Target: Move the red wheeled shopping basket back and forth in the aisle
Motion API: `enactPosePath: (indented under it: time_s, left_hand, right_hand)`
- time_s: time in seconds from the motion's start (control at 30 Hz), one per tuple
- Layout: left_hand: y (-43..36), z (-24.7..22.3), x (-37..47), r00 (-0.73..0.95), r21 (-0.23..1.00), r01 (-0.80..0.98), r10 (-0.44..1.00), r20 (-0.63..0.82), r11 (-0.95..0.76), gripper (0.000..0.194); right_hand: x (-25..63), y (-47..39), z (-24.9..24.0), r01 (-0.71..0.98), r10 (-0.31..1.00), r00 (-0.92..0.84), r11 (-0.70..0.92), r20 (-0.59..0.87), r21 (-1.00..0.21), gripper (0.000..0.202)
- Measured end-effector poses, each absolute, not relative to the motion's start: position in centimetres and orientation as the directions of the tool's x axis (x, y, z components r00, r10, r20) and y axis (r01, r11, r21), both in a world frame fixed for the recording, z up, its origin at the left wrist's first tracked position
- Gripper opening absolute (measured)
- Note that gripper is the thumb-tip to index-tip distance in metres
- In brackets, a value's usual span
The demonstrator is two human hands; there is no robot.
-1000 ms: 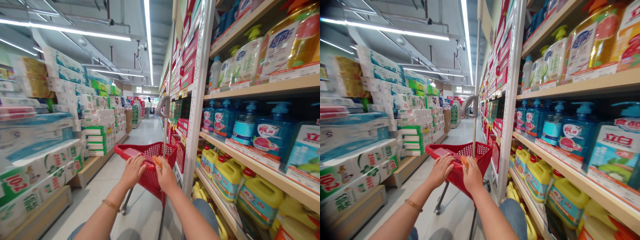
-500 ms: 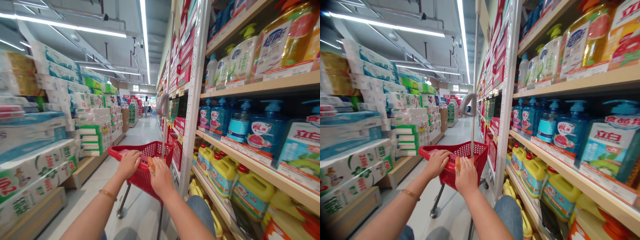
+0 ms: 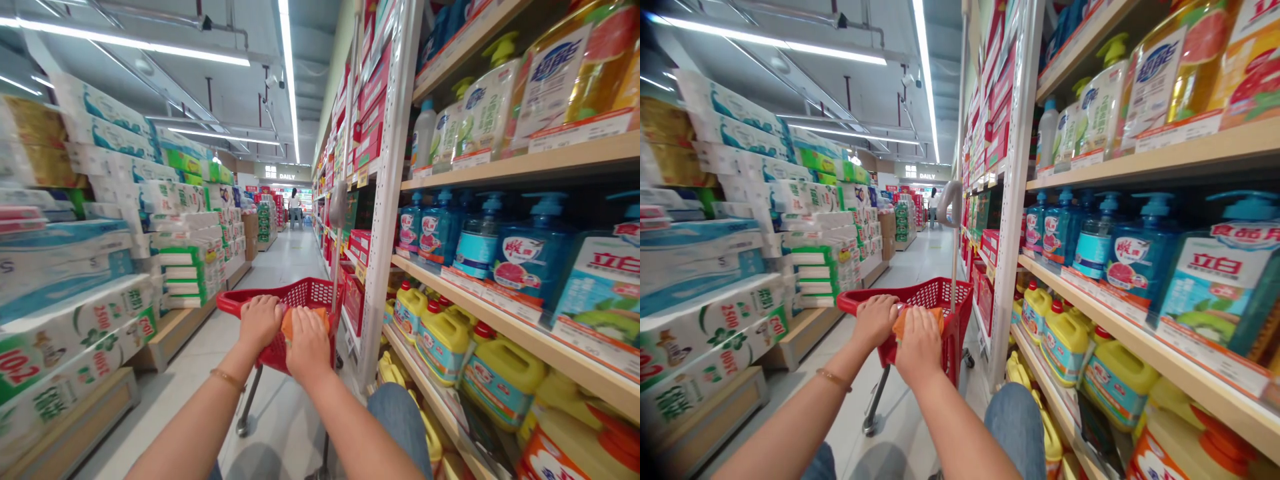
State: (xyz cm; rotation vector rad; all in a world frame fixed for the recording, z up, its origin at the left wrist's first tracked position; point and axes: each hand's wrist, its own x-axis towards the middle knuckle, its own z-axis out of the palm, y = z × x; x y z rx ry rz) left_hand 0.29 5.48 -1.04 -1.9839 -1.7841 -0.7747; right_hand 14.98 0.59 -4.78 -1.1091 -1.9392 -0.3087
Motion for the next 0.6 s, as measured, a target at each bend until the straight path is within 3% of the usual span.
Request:
enactPosePath:
  time_s: [0.13,0.33,0.47,0.6]
  left_hand:
    - [5.7,-0.6,-2.4,0.056,0.099,0.986,0.829,0.556,-0.133,0.040]
    - [5.3,-1.4,-3.6,0.017,0.025,0.999,0.846,0.533,-0.036,0.043]
    - [4.8,-1.4,-1.8,-0.005,0.014,1.000,0.824,0.566,-0.003,0.047]
    - [5.2,-0.6,-2.1,0.019,0.005,1.000,0.884,0.467,-0.024,0.060]
  right_hand:
    - [18.1,0.9,-5.0,0.818,0.572,-0.218,0.549,0.791,-0.171,0.054]
    - [17.8,2.4,-4.4,0.867,0.644,-0.029,0.396,0.765,-0.301,0.048]
    - [15.5,3.0,-4.1,0.848,0.652,-0.074,0.440,0.755,-0.296,0.056]
    - [17.1,3.5,-3.9,0.819,0.650,-0.171,0.511,0.740,-0.260,0.052]
